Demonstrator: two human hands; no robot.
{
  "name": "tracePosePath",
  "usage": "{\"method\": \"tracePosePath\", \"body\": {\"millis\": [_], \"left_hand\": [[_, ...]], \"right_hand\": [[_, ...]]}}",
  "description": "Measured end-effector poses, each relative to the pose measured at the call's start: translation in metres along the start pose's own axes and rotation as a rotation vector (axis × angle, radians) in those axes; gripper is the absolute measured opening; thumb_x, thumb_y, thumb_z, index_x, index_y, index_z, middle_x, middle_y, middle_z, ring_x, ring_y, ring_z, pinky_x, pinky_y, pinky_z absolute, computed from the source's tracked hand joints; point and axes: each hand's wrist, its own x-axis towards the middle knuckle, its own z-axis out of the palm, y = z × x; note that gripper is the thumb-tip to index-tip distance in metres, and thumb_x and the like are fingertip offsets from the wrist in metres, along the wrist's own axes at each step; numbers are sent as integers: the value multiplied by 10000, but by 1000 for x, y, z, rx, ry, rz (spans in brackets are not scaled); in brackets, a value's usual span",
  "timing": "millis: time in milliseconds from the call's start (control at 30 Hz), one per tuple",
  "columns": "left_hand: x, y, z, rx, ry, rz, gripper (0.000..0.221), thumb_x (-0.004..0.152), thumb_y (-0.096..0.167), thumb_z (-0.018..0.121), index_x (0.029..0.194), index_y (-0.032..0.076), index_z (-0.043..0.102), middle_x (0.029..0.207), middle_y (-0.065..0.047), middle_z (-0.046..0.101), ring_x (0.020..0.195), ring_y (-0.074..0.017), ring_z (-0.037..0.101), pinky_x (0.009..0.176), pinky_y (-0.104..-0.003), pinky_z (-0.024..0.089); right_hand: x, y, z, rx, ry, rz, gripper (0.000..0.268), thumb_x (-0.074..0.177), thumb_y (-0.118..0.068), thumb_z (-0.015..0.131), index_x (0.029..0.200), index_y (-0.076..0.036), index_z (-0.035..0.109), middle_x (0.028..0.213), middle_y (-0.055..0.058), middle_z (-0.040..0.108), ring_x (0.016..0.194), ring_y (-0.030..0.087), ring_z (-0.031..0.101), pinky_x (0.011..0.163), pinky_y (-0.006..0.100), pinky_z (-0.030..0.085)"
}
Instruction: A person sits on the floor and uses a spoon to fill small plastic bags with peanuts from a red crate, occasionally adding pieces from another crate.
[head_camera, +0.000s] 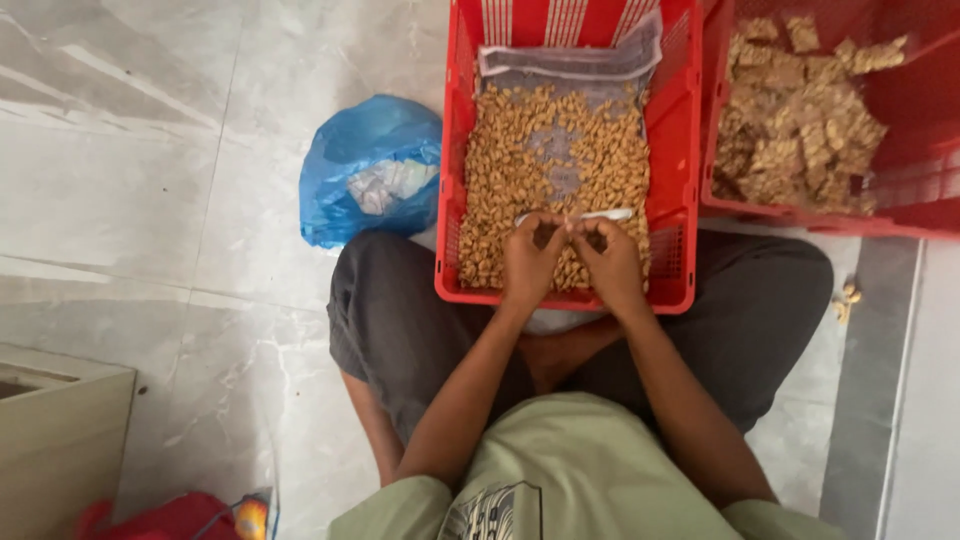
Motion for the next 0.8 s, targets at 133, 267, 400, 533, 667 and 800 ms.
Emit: {"method": "tracePosePath", "body": {"millis": [133, 267, 400, 533, 667, 800], "left_hand": [[0, -2, -3, -31, 20, -31, 107, 975, 86, 734, 1031, -5, 726, 906, -208, 764, 870, -277, 767, 684, -358, 612], [-2, 16, -7, 5, 3, -4, 106, 1002, 72, 677, 1021, -25, 715, 896, -225, 754, 846, -325, 763, 676, -380, 619], [-7, 43, -10, 211, -4, 110, 90, 935, 48, 711, 984, -24, 686, 875, -261, 727, 843, -422, 743, 649, -435, 604], [-8, 45, -9, 251, -23, 158, 65, 942, 18, 687, 994, -17, 667, 898, -229, 719, 841, -388, 741, 692, -419, 612], [-7, 36, -9, 289, -57, 263, 72, 936, -3, 673, 993, 16, 633, 910, -186, 669, 880, -395, 711, 704, -418, 611], [-10, 31, -5, 411, -92, 275, 112, 904, 28, 681, 979, 25, 598, 882, -185, 645, 844, -387, 710, 678, -459, 600]], "right_hand": [[2, 5, 3, 19, -22, 21, 61, 964, -84, 769, 993, -52, 726, 988, 112, 746, 968, 188, 682, 892, 375, 550], [-3, -31, 4, 88, 30, -21, 56, 996, -86, 743, 1008, -53, 699, 859, 56, 653, 842, 145, 622, 792, 322, 537], [-4, -28, 6, 21, 142, -66, 81, 1031, -77, 705, 1042, -21, 648, 911, 106, 648, 891, 194, 632, 797, 378, 522], [-2, -19, 3, -70, 134, -91, 73, 1030, -59, 694, 1032, -6, 644, 910, 146, 653, 907, 226, 633, 793, 403, 513], [0, -32, 6, -79, 61, 11, 132, 973, 3, 691, 1096, -42, 682, 953, 128, 699, 846, 232, 681, 734, 373, 555], [4, -13, 2, -46, 149, 25, 75, 1008, -21, 683, 1079, -37, 698, 929, 121, 689, 816, 199, 664, 703, 354, 549]]}}
